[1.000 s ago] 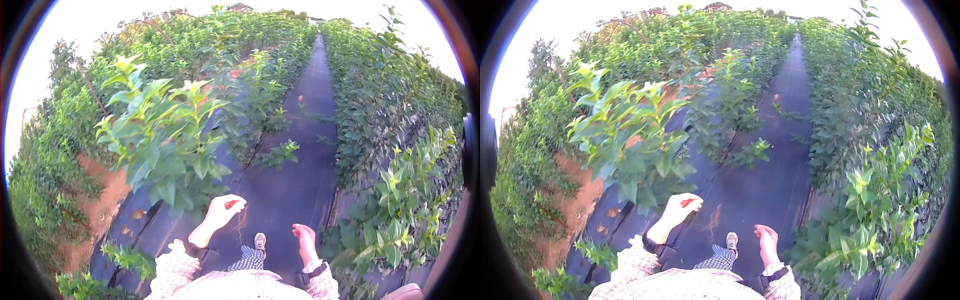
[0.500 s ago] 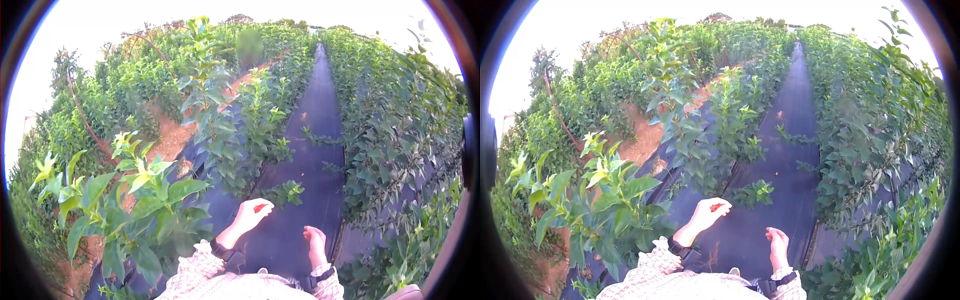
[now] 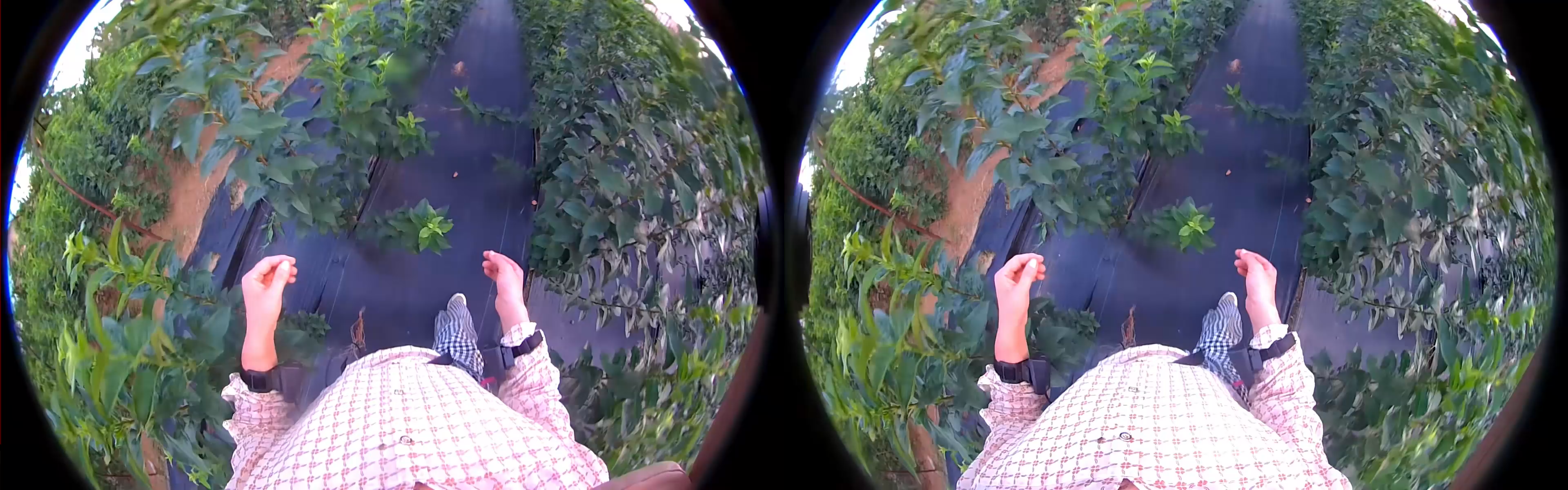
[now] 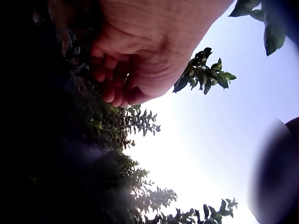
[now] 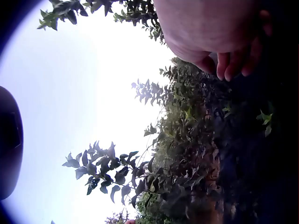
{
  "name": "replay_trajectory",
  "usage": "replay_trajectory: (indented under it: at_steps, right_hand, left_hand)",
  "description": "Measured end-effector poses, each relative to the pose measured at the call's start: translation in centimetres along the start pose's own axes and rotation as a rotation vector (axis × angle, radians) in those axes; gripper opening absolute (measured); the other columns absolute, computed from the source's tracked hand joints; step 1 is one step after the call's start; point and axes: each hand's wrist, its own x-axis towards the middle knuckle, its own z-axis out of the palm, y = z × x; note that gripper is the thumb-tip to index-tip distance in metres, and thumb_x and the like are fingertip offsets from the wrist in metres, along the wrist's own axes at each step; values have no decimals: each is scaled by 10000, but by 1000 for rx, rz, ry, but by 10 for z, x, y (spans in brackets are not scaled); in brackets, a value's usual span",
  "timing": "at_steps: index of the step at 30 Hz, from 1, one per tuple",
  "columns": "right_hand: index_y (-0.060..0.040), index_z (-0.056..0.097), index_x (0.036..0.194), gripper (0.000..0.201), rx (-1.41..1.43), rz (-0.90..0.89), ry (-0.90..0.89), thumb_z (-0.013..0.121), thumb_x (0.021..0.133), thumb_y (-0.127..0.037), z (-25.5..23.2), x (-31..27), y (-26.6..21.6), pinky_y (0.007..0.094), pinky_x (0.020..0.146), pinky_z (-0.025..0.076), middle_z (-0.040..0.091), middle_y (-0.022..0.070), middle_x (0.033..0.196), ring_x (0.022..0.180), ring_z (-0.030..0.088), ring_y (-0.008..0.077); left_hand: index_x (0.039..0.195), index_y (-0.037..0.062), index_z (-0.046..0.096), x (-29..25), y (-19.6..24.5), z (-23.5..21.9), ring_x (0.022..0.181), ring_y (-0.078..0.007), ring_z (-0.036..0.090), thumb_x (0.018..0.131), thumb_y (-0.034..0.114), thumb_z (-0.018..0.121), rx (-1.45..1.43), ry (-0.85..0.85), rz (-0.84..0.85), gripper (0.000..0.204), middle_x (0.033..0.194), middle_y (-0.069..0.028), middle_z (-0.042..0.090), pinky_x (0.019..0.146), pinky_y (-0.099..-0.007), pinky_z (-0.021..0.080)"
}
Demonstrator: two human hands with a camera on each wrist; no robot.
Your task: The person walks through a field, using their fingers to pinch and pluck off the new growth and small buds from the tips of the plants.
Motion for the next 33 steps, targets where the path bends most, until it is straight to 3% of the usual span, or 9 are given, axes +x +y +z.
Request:
replay_trajectory:
  at_steps: [8,13,15,21,24,25,27,32,33]
  right_hand:
    - [-13,738,993,178,-179,83,-89,674,890,-144,-16,88,-15,227,719,483,720,28,907,778,627,86]
    - [-5,743,962,183,-411,211,-187,736,846,-146,-7,128,9,227,671,455,695,10,828,745,592,75]
    - [-2,746,954,230,-545,274,-216,759,848,-205,2,140,15,233,685,471,703,18,839,766,609,90]
    - [-17,627,1224,680,-851,391,-273,775,774,-504,32,176,83,317,867,498,718,107,1021,977,665,178]
    - [7,513,1342,890,-989,420,-264,770,731,-587,75,180,73,365,941,471,696,176,1105,1041,667,238]
    - [8,505,1349,896,-1026,424,-274,770,730,-584,77,183,84,365,937,472,702,172,1094,1039,669,245]
    - [9,490,1363,908,-1092,415,-298,770,728,-577,82,193,104,365,928,473,712,164,1073,1035,672,259]
    - [-122,730,1051,381,-1194,395,-171,702,833,-433,89,209,110,371,805,497,728,142,915,876,700,252]
    - [-118,730,1051,377,-1186,417,-165,702,835,-426,92,212,105,367,799,498,727,144,902,867,699,257]
  left_hand:
    - [1020,-44,693,71,-63,96,800,-128,657,944,58,635,-15,-47,-200,140,939,-77,704,704,-263,542]
    - [1018,-28,707,107,-151,150,733,-117,649,940,73,633,45,-62,-411,148,864,-70,702,678,-250,535]
    - [1019,4,718,116,-190,163,705,-93,636,938,132,644,36,-61,-456,169,842,-43,702,662,-228,496]
    - [992,3,728,151,-280,173,710,-91,645,910,117,657,161,-7,-565,158,806,-49,709,674,-236,514]
    - [951,19,740,177,-324,183,721,-81,653,885,122,679,305,-23,-537,137,791,-44,720,671,-238,519]
    - [916,64,753,183,-343,187,694,-108,674,851,122,701,403,-9,-401,102,766,-55,728,658,-256,534]
    - [922,107,747,195,-363,200,748,-177,679,808,130,726,514,-72,-368,118,810,-46,717,707,-322,539]
    - [924,160,726,217,-397,236,1027,-243,573,726,175,766,849,-250,-100,203,963,-8,654,851,-422,421]
    - [925,165,722,221,-404,242,1075,-246,543,717,183,770,870,-273,-68,215,990,1,641,873,-434,389]
